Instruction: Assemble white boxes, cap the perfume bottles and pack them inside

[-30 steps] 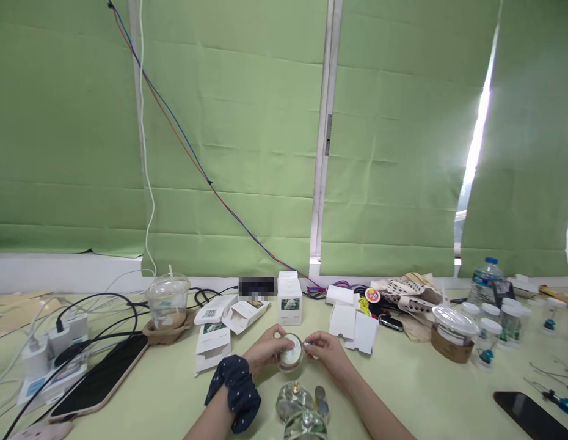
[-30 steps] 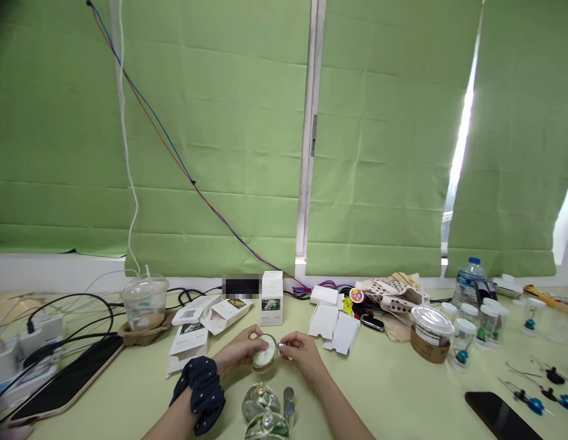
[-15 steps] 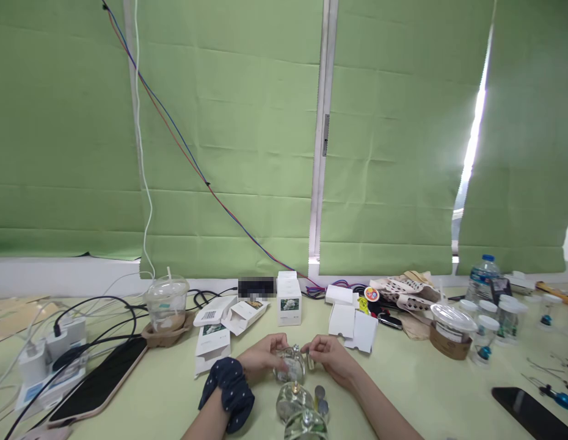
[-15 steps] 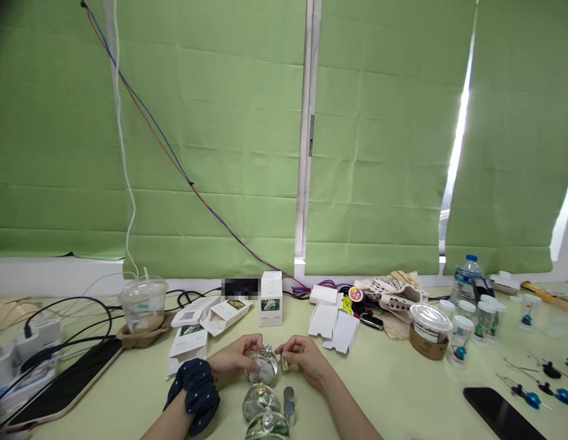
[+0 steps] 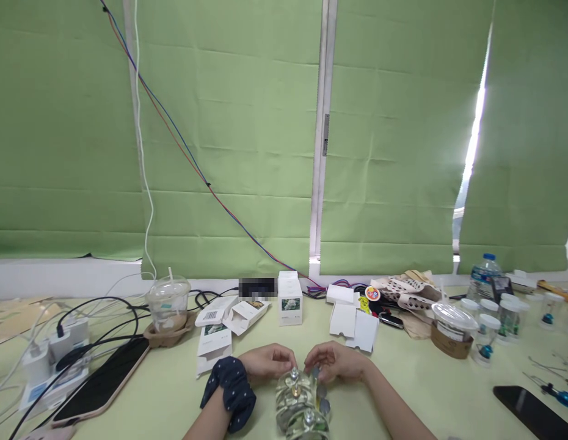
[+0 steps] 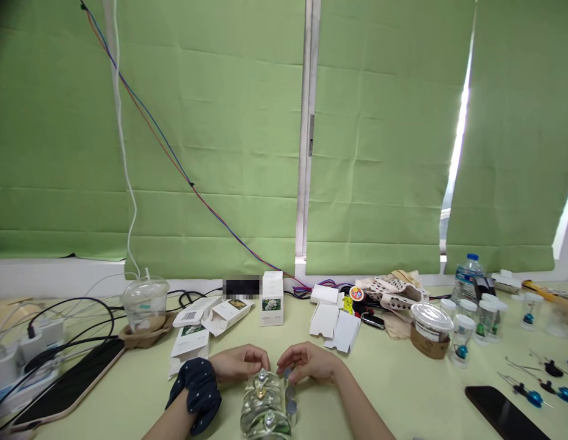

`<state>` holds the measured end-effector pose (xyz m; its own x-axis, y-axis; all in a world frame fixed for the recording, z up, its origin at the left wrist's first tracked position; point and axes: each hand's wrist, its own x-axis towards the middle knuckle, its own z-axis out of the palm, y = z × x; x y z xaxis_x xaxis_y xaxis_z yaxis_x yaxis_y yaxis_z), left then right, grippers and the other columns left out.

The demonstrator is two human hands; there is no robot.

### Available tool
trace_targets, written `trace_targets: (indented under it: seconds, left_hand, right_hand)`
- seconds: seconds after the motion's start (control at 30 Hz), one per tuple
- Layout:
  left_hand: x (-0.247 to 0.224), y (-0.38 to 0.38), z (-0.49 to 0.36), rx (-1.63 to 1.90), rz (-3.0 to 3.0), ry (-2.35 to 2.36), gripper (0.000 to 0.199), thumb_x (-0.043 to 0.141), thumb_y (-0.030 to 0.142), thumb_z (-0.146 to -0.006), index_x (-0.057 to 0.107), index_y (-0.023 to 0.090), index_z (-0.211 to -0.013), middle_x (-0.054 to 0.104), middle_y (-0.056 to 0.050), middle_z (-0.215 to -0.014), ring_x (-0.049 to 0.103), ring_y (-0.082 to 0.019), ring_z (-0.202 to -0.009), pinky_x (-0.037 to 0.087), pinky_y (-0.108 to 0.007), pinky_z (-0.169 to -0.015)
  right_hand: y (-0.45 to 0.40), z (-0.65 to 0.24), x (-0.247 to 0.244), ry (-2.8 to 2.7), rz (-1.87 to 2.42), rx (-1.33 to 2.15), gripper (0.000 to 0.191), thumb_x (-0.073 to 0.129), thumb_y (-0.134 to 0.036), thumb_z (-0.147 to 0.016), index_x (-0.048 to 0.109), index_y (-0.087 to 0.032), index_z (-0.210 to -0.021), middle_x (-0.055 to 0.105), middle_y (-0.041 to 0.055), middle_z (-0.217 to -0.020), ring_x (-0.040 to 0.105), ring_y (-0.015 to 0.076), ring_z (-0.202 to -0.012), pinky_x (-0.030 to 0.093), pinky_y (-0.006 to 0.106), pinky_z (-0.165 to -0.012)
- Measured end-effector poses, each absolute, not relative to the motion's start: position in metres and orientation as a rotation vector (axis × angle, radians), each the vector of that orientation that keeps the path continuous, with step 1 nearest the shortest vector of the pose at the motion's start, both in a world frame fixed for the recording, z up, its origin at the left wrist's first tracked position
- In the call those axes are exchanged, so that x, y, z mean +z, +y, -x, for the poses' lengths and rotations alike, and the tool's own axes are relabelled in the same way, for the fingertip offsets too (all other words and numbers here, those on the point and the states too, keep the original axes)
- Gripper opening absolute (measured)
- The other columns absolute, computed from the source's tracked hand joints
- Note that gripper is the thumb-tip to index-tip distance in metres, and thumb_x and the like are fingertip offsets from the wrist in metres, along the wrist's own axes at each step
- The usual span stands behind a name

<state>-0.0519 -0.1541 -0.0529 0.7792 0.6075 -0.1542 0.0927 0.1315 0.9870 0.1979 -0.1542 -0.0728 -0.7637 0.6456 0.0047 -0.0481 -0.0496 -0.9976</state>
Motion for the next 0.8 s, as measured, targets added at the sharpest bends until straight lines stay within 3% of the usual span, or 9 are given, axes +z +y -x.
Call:
trace_targets:
  seconds: [0.1, 0.23, 0.4, 0.57, 0.8]
  left_hand:
    - [-0.053, -0.15, 0.058, 0.369, -1.423, 0.644, 0.045, 0.083, 0.05, -0.057, 0.074, 0.015, -0.084, 0.067, 0.0, -0.072, 0.055, -0.01, -0.062, 0.04, -0.021, -0.062]
    - [-0.057, -0.147, 0.063, 0.321, -1.427, 0.657, 0.048, 0.085, 0.05, -0.053, 0.075, 0.016, -0.086, 0.07, -0.001, -0.075, 0.059, -0.011, -0.061, 0.044, -0.022, -0.057]
    - [-0.061, -0.146, 0.064, 0.292, -1.423, 0.644, 0.05, 0.084, 0.051, -0.054, 0.074, 0.016, -0.089, 0.071, -0.003, -0.079, 0.063, -0.014, -0.064, 0.049, -0.024, -0.055]
    - [-0.061, -0.147, 0.061, 0.259, -1.414, 0.618, 0.051, 0.085, 0.051, -0.054, 0.073, 0.016, -0.089, 0.071, -0.003, -0.08, 0.065, -0.017, -0.067, 0.055, -0.032, -0.061]
    - [-0.059, -0.15, 0.057, 0.187, -1.423, 0.592, 0.051, 0.084, 0.049, -0.057, 0.071, 0.018, -0.095, 0.07, -0.002, -0.083, 0.068, -0.022, -0.072, 0.057, -0.038, -0.063]
  right_hand:
    - [-0.154, -0.202, -0.072, -1.836, 0.624, 1.874, 0.054, 0.088, -0.032, -0.049, 0.073, -0.017, -0.099, 0.07, 0.0059, -0.097, 0.061, 0.019, -0.092, 0.044, 0.031, -0.084]
    - [-0.153, -0.205, -0.069, -2.001, 0.635, 1.86, 0.065, 0.09, -0.03, -0.044, 0.071, -0.019, -0.105, 0.067, 0.0046, -0.103, 0.057, 0.0156, -0.087, 0.045, 0.023, -0.071]
    - [-0.157, -0.203, -0.063, -2.153, 0.768, 1.749, 0.074, 0.091, -0.029, -0.034, 0.07, -0.022, -0.104, 0.065, -0.0043, -0.084, 0.045, 0.0064, -0.059, 0.037, 0.017, -0.052]
    - [-0.165, -0.196, -0.056, -2.241, 0.882, 1.774, 0.076, 0.09, -0.034, -0.031, 0.067, -0.023, -0.103, 0.061, -0.0088, -0.06, 0.051, 0.0087, -0.049, 0.039, 0.018, -0.048]
    - [-0.174, -0.189, -0.047, -2.343, 0.905, 1.746, 0.07, 0.089, -0.034, -0.031, 0.064, -0.022, -0.095, 0.064, -0.0095, -0.057, 0.056, 0.0114, -0.045, 0.041, 0.02, -0.047]
